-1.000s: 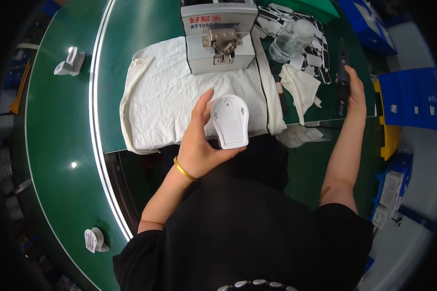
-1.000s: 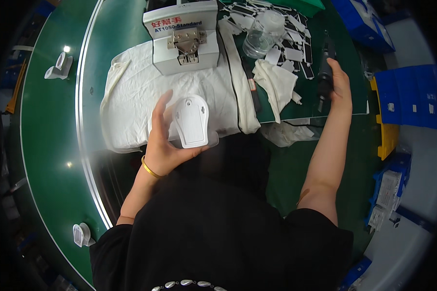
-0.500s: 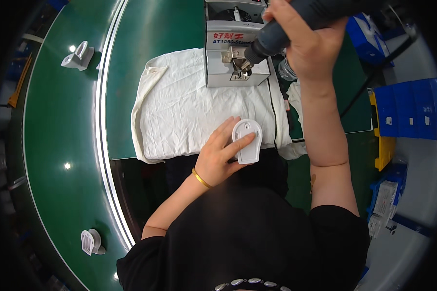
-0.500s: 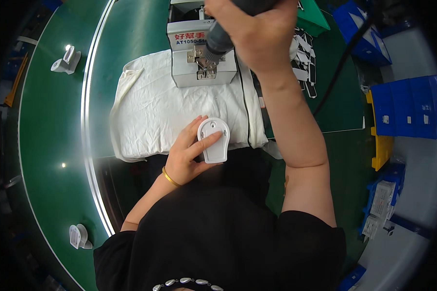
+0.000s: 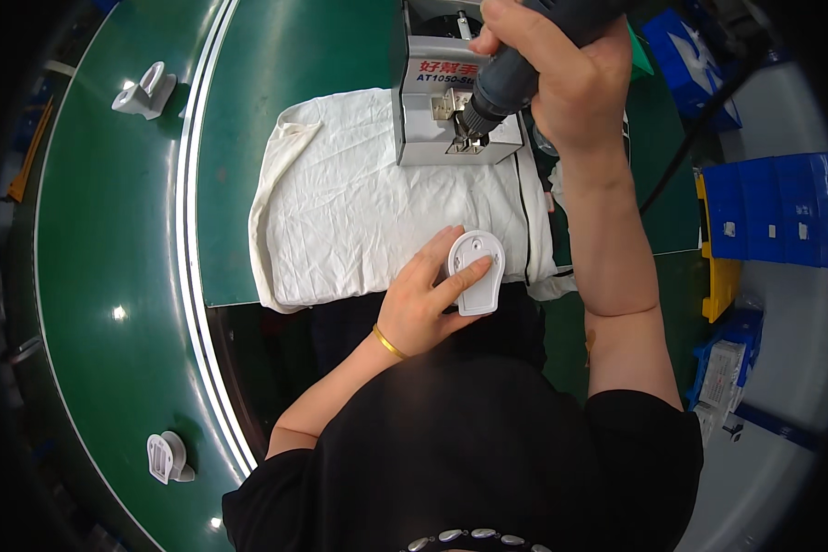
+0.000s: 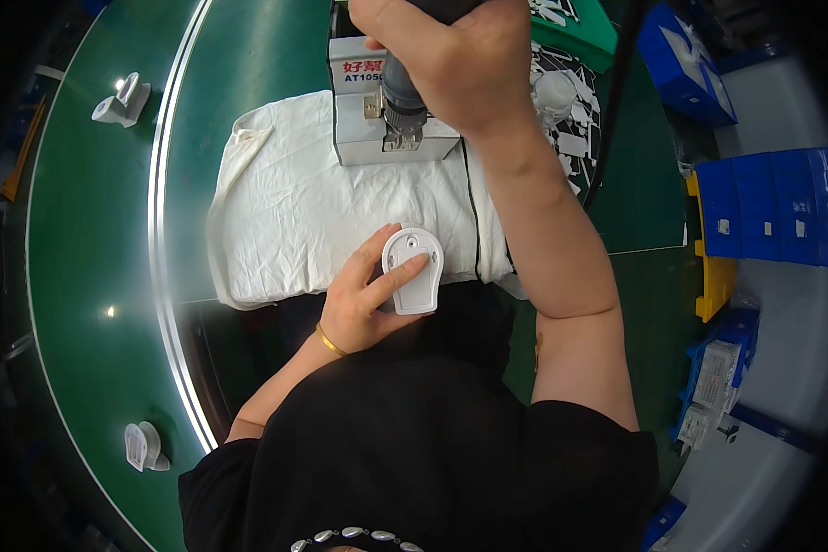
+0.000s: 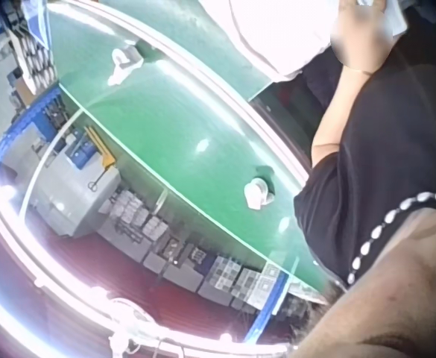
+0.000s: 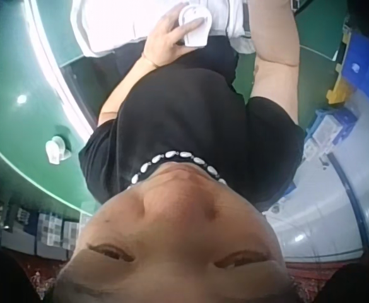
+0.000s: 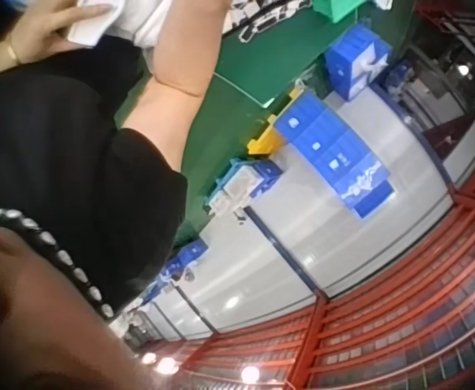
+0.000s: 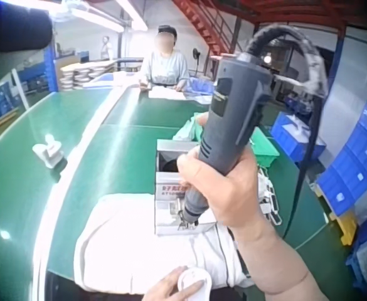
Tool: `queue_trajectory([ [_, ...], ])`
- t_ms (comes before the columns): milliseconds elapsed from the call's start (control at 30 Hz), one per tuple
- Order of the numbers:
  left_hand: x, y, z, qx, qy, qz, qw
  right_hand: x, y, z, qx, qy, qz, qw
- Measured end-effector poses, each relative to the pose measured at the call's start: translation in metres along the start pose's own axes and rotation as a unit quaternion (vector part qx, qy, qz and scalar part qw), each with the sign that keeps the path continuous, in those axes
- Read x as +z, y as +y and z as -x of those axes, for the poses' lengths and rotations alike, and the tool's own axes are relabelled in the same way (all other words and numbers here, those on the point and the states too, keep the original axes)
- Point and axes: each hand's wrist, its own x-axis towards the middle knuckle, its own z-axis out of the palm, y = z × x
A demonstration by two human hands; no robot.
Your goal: Assembling plastic housings using an electric screwdriver on a factory assembly line.
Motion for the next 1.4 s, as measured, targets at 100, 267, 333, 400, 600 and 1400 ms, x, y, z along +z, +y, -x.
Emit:
queue_trajectory([
  [100,-0.002,0.003,0.000,-0.025,0.012,-0.009,1.000,0.025,-0.024,0.003,0.240,0.200,0.294,0.903],
  [267,-0.004,0.004,-0.002,-0.021,0.010,-0.005,1.000,0.044,-0.063,0.038,0.179,0.057,0.288,0.939],
  [333,-0.005,0.004,-0.002,-0.016,0.008,0.003,1.000,0.044,-0.069,0.041,0.186,0.055,0.297,0.935],
  [400,-0.005,0.005,-0.003,-0.016,0.013,0.003,1.000,0.044,-0.072,0.045,0.196,0.051,0.314,0.928],
  [600,-0.006,0.011,-0.008,-0.040,0.011,0.010,0.999,0.051,-0.085,0.054,0.220,0.031,0.349,0.910],
  [1400,-0.002,0.014,-0.012,-0.048,0.017,0.026,0.998,0.043,-0.077,0.067,0.234,0.003,0.417,0.878],
])
